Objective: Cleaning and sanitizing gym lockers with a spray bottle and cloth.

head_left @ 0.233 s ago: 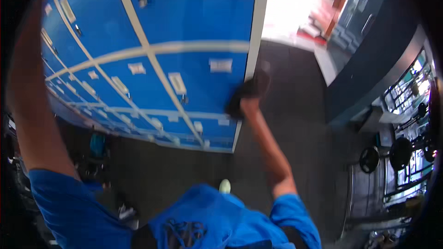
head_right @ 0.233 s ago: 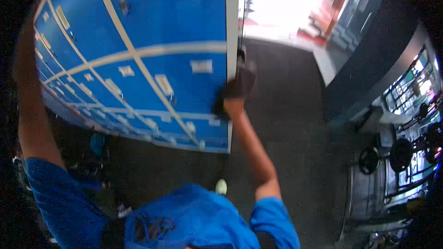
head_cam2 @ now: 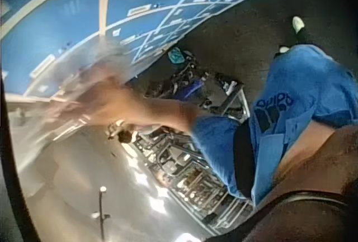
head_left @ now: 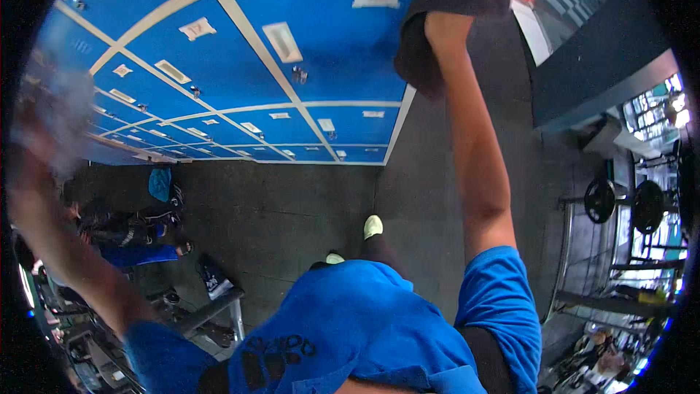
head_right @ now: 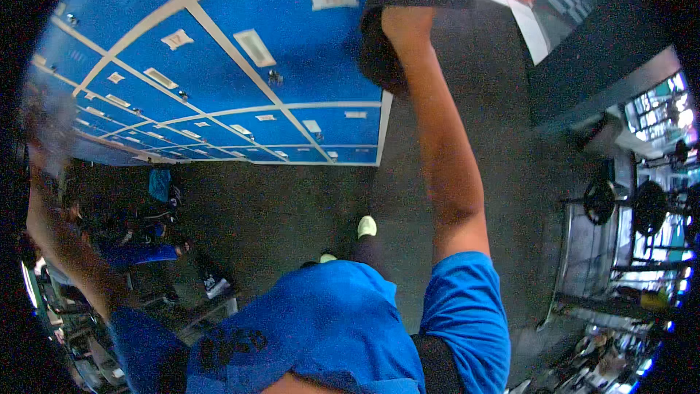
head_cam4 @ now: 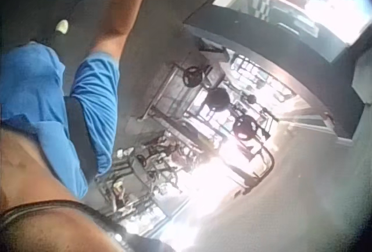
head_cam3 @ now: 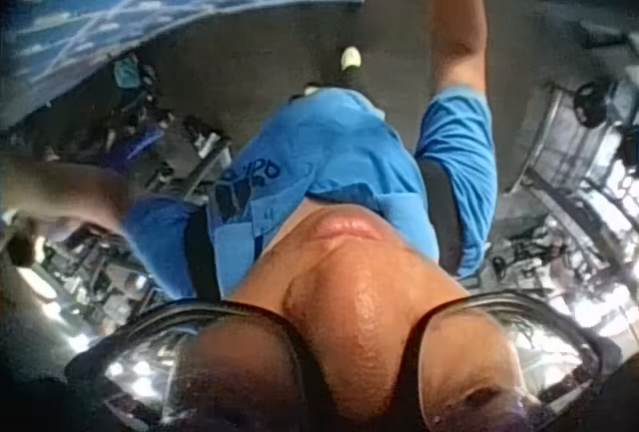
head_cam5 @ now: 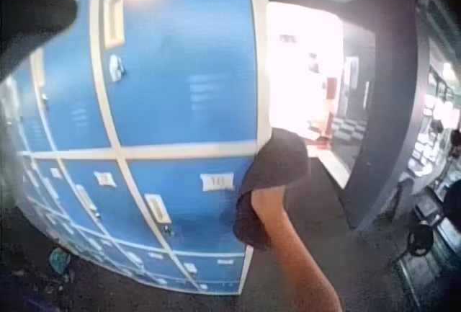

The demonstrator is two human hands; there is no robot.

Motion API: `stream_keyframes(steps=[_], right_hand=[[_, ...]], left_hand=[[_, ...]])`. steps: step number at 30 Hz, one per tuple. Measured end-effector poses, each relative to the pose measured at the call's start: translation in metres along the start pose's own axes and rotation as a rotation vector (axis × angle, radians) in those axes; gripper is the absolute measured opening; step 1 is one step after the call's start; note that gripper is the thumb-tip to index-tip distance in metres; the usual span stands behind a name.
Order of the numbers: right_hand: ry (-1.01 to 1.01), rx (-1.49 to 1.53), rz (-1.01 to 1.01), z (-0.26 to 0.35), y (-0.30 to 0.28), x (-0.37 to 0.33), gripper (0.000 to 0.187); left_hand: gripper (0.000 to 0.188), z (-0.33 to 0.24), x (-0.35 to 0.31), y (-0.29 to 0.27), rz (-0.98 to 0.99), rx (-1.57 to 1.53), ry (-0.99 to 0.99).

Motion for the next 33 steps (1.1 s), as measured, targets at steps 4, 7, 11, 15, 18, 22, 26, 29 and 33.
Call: stream_keyframes(steps=[4,7,11,15,18,22,26,29,33], right_hand=[[0.107,-0.116,0.173,-0.020,0.009,-0.146,0.039],[0.303,0.091,0.022,0.018,0.028,-0.283,0.031],[0.518,0.218,-0.040,0.024,0.031,-0.359,0.043],[0.328,0.148,-0.096,-0.012,0.029,-0.363,0.044],[0.129,0.076,-0.210,-0.027,0.021,-0.281,0.044],[-0.028,-0.688,0.470,-0.037,0.035,-0.214,0.029],[-0.270,-0.700,0.129,-0.053,0.044,-0.273,0.028],[-0.455,-0.851,0.050,-0.040,0.052,-0.337,0.022],[-0.454,-0.761,-0.069,0.006,0.067,-0.356,0.018]], left_hand=[[0.112,0.166,-0.201,0.156,0.109,-0.340,-0.423],[0.093,0.199,-0.351,0.224,0.148,-0.410,-0.775],[0.093,0.222,-0.492,0.324,0.254,-0.498,-0.815],[0.097,0.250,-0.559,0.423,0.283,-0.518,-0.726],[0.104,0.269,-0.590,0.492,0.346,-0.413,-0.393],[0.089,0.285,-0.599,0.556,0.341,-0.301,-0.287],[0.080,0.316,-0.640,0.638,0.207,-0.370,-0.334],[0.082,0.321,-0.663,0.671,0.119,-0.421,-0.381],[0.081,0.341,-0.700,0.675,0.153,-0.555,-0.647]])
Point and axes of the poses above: each hand's wrist, its own x-axis towards the middle knuckle, its own y-axis out of the palm, z = x × y, the point moved 7 cm from there along x, towards the middle knuckle, and after that the axes turned 14 degrees about -y, right-handed, at the moved point
